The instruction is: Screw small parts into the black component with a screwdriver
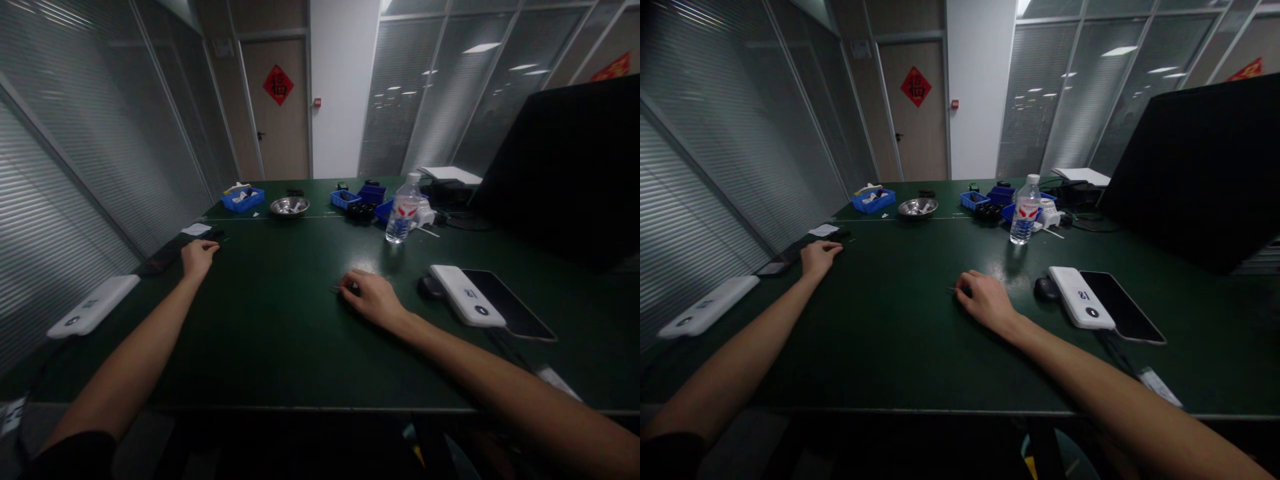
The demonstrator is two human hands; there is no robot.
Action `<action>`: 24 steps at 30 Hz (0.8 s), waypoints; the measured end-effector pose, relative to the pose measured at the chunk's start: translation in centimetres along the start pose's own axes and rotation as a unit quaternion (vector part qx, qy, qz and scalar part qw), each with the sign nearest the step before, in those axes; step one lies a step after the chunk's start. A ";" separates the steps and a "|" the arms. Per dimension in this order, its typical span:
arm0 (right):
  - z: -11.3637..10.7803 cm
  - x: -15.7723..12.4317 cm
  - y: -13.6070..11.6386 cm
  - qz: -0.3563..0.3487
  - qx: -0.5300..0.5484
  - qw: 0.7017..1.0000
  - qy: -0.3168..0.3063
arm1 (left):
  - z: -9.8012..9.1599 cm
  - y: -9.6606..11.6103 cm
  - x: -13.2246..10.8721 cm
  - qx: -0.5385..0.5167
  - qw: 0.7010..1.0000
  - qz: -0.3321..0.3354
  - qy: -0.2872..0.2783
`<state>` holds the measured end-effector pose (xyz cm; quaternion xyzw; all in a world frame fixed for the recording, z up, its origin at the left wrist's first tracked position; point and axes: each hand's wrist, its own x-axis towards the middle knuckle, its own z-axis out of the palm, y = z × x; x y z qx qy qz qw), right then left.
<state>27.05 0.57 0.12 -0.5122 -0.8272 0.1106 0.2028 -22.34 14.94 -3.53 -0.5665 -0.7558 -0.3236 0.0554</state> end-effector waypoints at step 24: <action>0.0 0.0 -0.1 -0.012 0.001 1.000 0.001 | -1.7 2.4 -1.5 0.211 0.974 0.080 -0.038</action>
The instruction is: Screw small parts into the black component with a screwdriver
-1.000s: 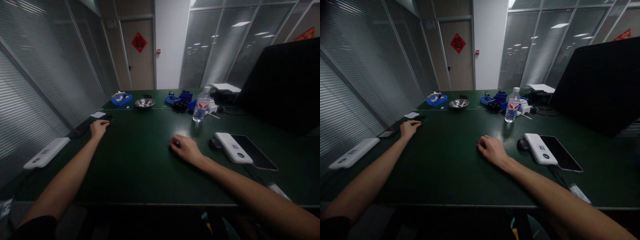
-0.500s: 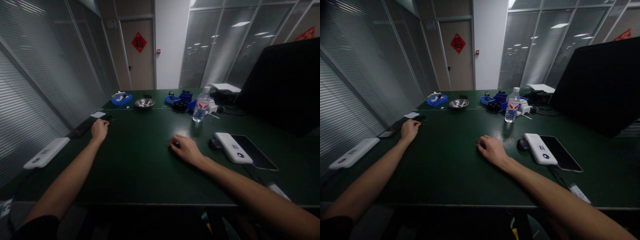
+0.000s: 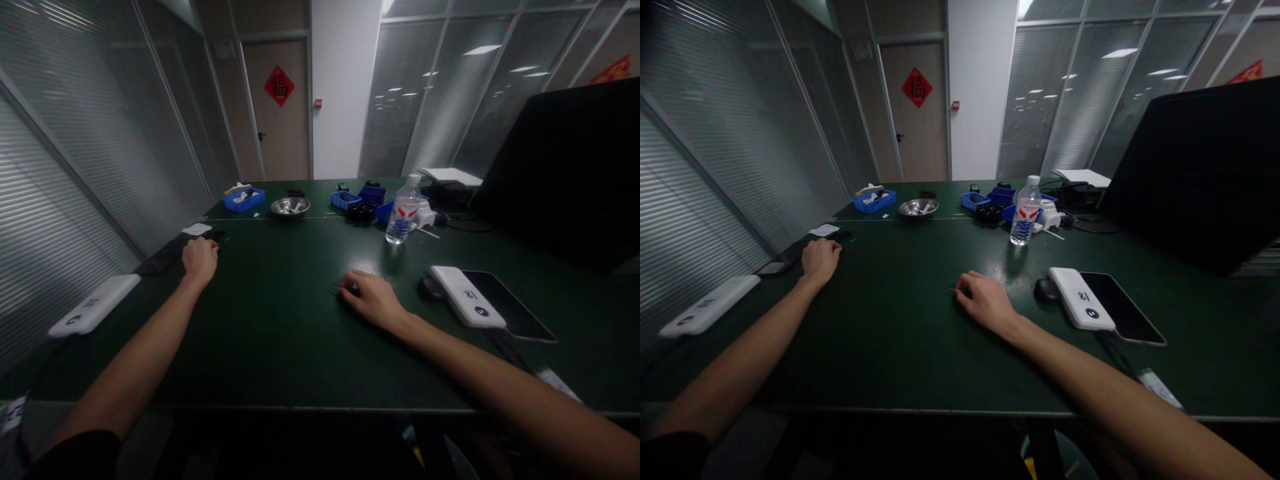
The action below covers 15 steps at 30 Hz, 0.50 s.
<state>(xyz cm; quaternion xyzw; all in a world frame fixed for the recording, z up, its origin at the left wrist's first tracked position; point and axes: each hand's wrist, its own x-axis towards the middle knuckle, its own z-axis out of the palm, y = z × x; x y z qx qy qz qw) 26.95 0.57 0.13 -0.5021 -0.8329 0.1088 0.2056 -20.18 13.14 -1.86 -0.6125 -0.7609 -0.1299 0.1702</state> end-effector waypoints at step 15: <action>-0.4 -0.1 -0.4 0.002 0.001 1.000 -0.009 | -0.8 0.5 0.2 0.009 0.999 -0.018 -0.042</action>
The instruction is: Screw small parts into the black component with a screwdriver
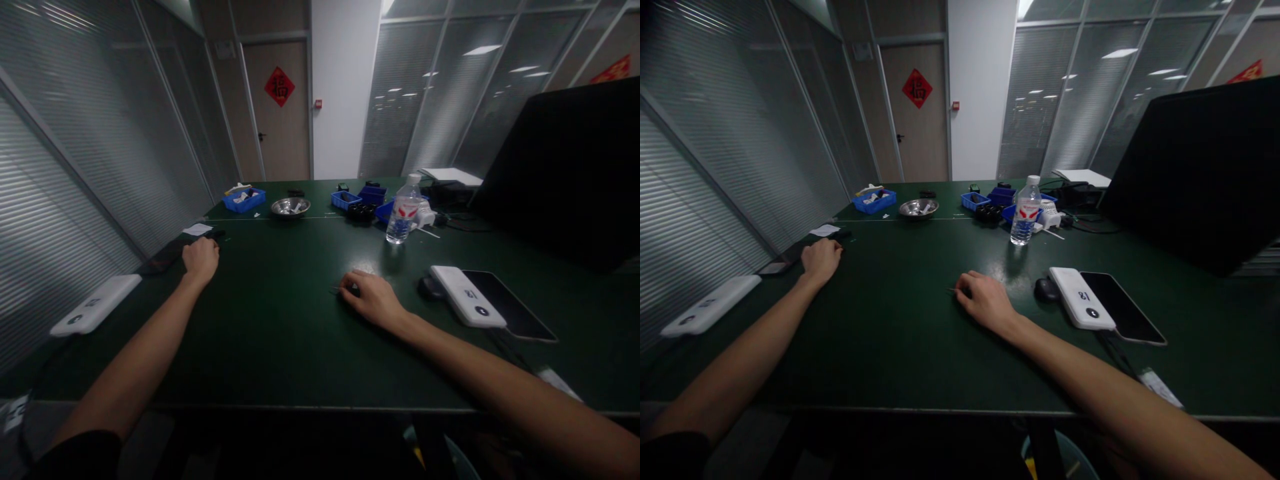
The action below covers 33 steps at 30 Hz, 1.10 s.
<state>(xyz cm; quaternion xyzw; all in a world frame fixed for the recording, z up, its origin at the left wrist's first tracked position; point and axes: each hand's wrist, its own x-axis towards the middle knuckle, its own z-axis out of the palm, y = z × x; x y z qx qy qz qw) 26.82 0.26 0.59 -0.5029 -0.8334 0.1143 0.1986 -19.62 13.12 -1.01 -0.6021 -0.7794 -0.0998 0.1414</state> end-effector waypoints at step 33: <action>0.0 0.1 0.1 0.004 0.003 1.000 -0.010 | -0.2 0.4 -0.9 -0.009 0.999 0.035 0.011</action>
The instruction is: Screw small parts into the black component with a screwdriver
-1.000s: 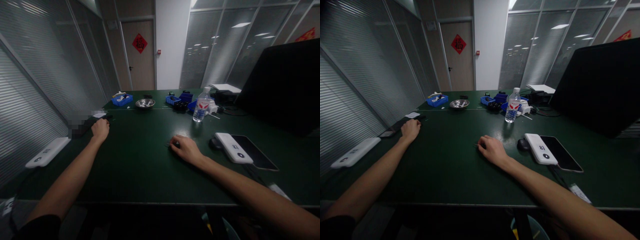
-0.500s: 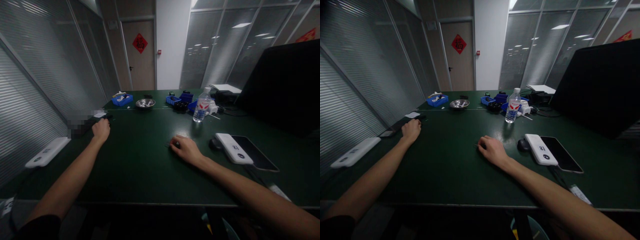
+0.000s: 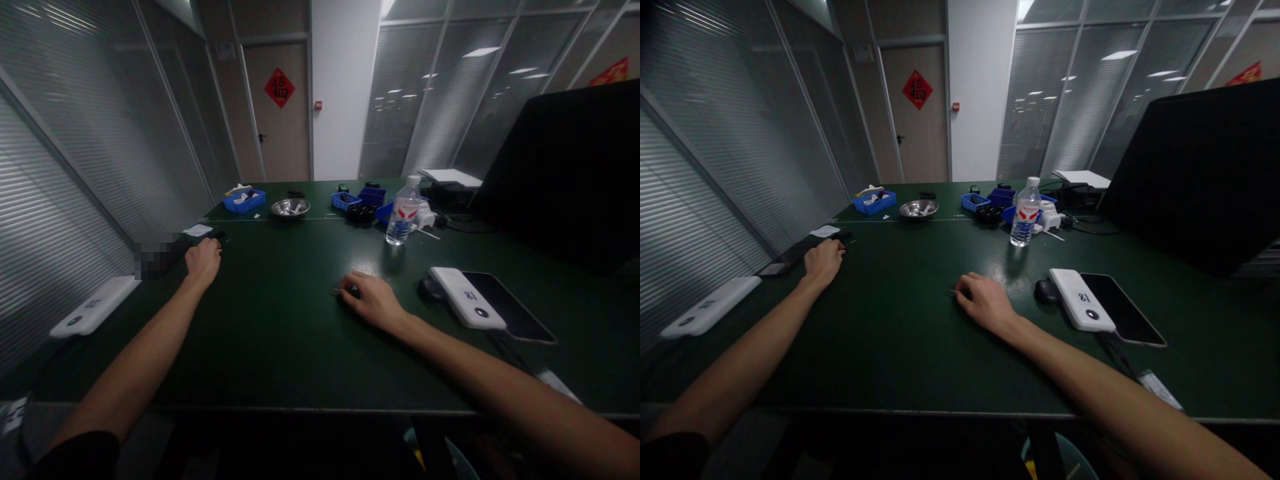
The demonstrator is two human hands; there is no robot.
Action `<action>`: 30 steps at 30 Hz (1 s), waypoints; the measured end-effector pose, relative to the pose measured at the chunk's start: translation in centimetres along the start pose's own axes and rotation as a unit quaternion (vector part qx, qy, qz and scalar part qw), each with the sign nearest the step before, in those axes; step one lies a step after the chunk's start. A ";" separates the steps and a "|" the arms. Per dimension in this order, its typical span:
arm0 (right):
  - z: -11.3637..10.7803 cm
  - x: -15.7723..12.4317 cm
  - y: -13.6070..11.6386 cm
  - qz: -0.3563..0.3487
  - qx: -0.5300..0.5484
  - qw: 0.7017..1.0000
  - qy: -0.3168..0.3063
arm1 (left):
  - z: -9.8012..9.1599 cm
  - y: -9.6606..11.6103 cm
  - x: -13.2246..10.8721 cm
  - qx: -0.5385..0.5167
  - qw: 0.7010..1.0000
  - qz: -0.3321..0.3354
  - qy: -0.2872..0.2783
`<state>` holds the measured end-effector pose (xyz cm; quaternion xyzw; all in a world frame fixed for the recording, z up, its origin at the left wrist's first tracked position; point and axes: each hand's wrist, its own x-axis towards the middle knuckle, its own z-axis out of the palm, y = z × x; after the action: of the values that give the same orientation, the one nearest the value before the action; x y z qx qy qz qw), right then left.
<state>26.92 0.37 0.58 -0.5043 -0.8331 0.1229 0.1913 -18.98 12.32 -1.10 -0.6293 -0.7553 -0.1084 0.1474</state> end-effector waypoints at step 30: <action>0.3 0.1 0.0 -0.007 -0.002 1.000 0.008 | -5.9 17.0 -11.8 -0.393 0.801 0.436 -0.115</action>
<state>26.79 0.43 0.32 -0.5002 -0.8350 0.1155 0.1980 0.22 2.54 -0.23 -0.9043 -0.3049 -0.2467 -0.1688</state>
